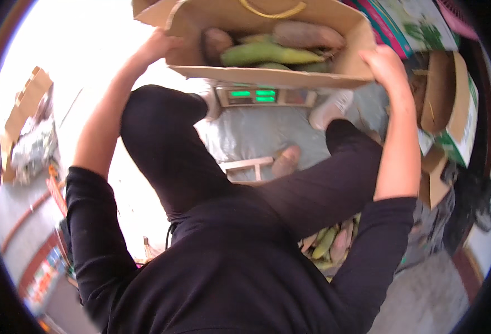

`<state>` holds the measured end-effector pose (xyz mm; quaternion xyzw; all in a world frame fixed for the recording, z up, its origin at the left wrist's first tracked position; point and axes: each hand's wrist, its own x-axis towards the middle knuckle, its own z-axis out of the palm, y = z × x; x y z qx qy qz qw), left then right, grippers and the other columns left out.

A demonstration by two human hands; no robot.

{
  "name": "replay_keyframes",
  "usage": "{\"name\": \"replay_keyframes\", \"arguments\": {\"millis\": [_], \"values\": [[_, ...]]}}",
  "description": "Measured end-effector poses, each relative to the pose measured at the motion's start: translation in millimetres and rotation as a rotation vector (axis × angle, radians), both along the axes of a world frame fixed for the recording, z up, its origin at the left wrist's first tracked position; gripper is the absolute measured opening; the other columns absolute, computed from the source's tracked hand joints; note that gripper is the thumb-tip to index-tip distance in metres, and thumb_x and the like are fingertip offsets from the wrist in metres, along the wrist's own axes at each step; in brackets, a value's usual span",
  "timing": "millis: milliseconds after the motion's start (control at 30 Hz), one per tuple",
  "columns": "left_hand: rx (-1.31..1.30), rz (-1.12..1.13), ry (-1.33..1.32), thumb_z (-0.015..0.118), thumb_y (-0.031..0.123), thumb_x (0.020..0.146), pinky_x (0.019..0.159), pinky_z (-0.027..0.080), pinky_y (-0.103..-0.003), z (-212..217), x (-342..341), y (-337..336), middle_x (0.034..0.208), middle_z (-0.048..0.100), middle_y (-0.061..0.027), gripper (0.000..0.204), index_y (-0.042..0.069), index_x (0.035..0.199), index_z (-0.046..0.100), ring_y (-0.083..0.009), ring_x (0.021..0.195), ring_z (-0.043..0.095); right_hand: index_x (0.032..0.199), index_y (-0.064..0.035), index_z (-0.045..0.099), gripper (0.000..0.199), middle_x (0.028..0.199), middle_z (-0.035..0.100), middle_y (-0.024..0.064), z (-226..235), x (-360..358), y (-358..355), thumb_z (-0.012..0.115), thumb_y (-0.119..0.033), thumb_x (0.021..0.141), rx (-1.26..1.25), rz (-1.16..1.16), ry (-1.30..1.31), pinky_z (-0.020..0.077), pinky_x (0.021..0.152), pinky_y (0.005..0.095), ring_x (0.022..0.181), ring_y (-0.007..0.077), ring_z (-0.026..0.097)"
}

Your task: Sorting tubers and placing them into paper bags while checking weights on a scale.

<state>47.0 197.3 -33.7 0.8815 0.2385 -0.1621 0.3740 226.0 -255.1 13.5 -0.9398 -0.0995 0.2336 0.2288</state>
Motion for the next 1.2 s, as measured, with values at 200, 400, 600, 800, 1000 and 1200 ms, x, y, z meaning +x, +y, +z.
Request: {"name": "replay_keyframes", "arguments": {"millis": [200,400,600,800,1000,1200], "values": [[0.073,0.083,0.091,0.064,0.026,0.080,0.074,0.049,-0.035,29,-18,4,0.090,0.064,-0.0150,0.043,-0.007,0.106,0.055,-0.0217,0.085,0.062,0.081,0.0000,0.066,0.031,0.065,0.062,0.0093,15,4,29,0.057,-0.029,0.077,0.001,0.101,-0.032,0.0441,0.059,0.0346,0.061,0.0201,0.060],[-0.093,0.301,0.079,0.059,0.027,0.080,0.086,0.044,-0.036,48,-121,77,0.110,0.060,-0.0140,0.050,-0.003,0.119,0.051,-0.0234,0.100,0.057,0.081,0.0025,0.063,0.036,0.070,0.064,0.0163,76,-27,159,0.054,-0.032,0.078,-0.018,0.460,-0.212,0.0462,0.065,0.0385,0.068,0.0253,0.062],[-0.106,0.493,-0.103,0.052,0.035,0.082,0.101,0.034,-0.034,49,-248,109,0.127,0.051,-0.0147,0.061,0.000,0.131,0.044,-0.0230,0.119,0.045,0.091,-0.0004,0.067,0.041,0.093,0.065,0.0232,92,-102,278,0.053,-0.034,0.072,-0.224,0.617,-0.361,0.0485,0.075,0.0433,0.088,0.0363,0.063],[0.219,0.767,-0.152,0.058,0.029,0.079,0.071,0.048,-0.034,-2,-428,133,0.081,0.066,-0.0124,0.038,-0.002,0.101,0.064,-0.0197,0.076,0.061,0.093,-0.0054,0.070,0.031,0.100,0.067,0.0181,57,-238,375,0.055,-0.023,0.072,-0.305,0.868,-0.262,0.0510,0.081,0.0407,0.093,0.0315,0.065],[0.453,0.801,0.506,0.054,0.039,0.079,0.087,0.045,-0.046,-9,-572,106,0.103,0.062,-0.0268,0.048,0.001,0.107,0.063,-0.0399,0.101,0.059,0.111,-0.0079,0.066,0.036,0.117,0.062,0.0125,-17,-352,407,0.056,-0.019,0.078,-0.422,1.121,0.062,0.0477,0.089,0.0366,0.109,0.0246,0.059],[0.398,1.053,0.611,0.055,0.041,0.083,0.090,0.044,-0.046,-47,-636,58,0.109,0.061,-0.0252,0.048,0.001,0.107,0.064,-0.0401,0.105,0.057,0.104,-0.0091,0.067,0.028,0.101,0.066,0.0155,-10,-343,406,0.054,-0.023,0.083,-0.208,1.274,-0.004,0.0502,0.082,0.0408,0.095,0.0290,0.064]]}}
